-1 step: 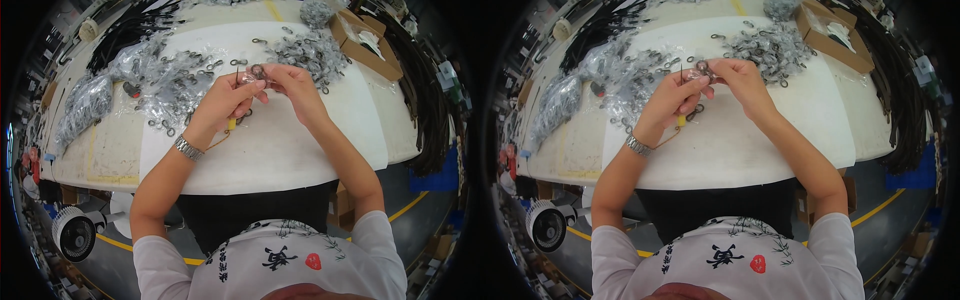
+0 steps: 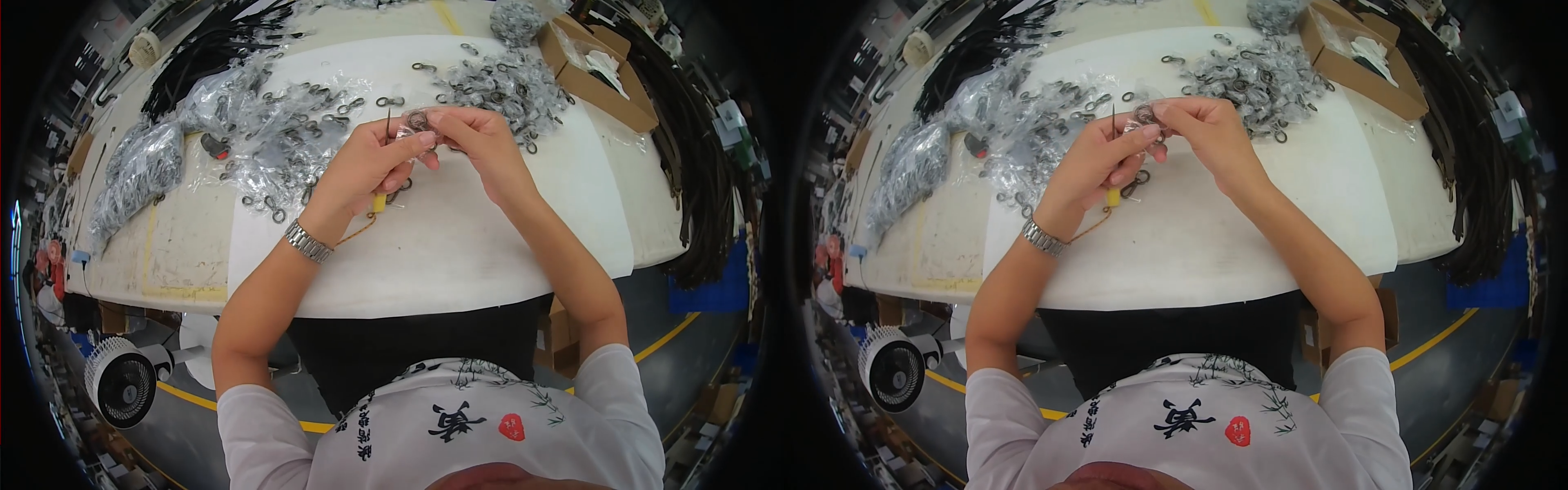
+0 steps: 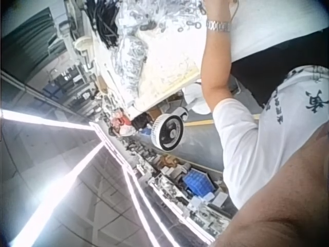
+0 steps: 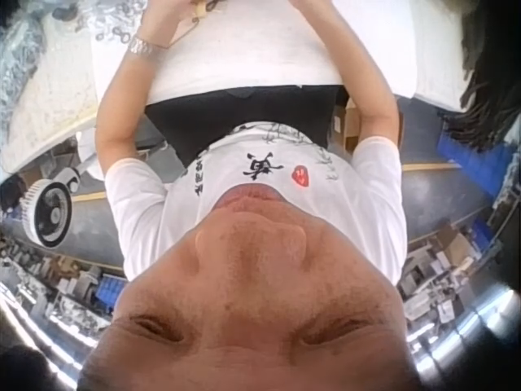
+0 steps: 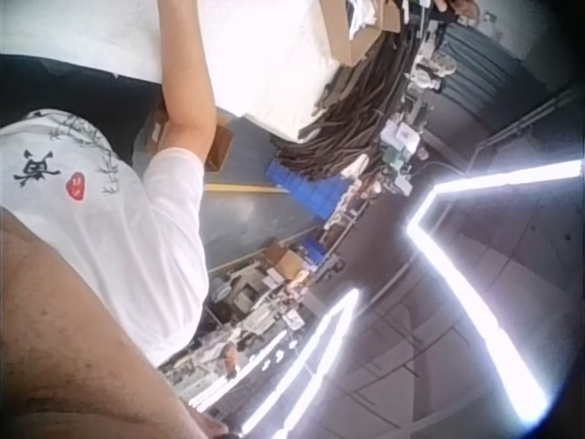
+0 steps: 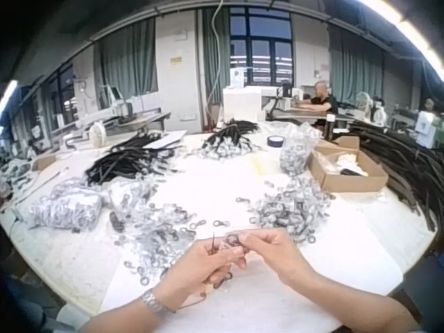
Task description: Manually joining metal rings and clips and placing them into small plastic bags.
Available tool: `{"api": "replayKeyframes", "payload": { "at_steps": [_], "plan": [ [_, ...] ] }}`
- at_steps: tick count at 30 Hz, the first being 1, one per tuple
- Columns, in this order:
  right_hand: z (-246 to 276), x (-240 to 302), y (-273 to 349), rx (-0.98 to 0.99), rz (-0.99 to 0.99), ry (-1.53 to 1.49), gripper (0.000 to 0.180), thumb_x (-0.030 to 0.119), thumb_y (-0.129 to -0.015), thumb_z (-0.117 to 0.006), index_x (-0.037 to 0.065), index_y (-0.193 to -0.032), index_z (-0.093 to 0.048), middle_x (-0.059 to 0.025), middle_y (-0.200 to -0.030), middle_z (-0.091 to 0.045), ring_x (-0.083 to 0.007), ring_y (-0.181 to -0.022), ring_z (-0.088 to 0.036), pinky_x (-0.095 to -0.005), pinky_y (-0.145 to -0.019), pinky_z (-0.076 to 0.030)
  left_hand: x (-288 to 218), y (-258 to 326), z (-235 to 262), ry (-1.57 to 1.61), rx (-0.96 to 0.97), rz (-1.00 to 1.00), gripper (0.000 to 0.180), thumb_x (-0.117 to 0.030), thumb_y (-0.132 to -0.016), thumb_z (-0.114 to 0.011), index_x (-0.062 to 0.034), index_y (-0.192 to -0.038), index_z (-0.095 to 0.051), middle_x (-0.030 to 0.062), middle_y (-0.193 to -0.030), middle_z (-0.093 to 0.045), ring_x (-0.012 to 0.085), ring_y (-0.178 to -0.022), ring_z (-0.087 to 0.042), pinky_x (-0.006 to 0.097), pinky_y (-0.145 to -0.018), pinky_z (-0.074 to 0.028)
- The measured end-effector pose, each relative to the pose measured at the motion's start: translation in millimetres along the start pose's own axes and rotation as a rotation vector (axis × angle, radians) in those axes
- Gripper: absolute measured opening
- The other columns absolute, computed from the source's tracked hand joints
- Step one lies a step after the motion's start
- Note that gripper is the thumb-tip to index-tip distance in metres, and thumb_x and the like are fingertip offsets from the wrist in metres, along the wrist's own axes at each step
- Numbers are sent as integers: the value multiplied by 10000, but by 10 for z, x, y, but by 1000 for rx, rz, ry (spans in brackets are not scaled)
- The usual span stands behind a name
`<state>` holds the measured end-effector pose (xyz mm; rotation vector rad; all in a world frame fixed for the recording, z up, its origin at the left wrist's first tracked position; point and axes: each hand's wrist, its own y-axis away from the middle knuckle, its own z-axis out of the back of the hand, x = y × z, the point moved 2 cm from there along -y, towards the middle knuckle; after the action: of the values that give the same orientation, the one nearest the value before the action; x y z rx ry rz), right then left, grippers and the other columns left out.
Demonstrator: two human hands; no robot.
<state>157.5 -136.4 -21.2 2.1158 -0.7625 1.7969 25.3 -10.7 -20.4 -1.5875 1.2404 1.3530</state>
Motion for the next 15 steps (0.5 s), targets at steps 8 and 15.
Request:
{"api": "replayKeyframes", "payload": {
  "at_steps": [8,15],
  "plan": [
    [-39,158,52,41,84,144,346,287,-1011,-669,-8,-1158,-774,-63,-993,-756,-115,-898,-648,-285,-857,-519,-15,14,-43,30,41,-8,213,-222,-1047,-637,-13,-1047,-677,86,-903,-720,8,-469,-390,185,-426,-277],
    [-35,6,25,67,-67,-138,341,263,-1018,-662,-24,-1179,-751,-77,-1045,-752,-113,-734,-619,-308,-872,-540,-39,34,-33,34,27,-27,194,-199,-1043,-631,-12,-1053,-679,25,-828,-660,7,-503,-407,182,-445,-279]
  ]
}}
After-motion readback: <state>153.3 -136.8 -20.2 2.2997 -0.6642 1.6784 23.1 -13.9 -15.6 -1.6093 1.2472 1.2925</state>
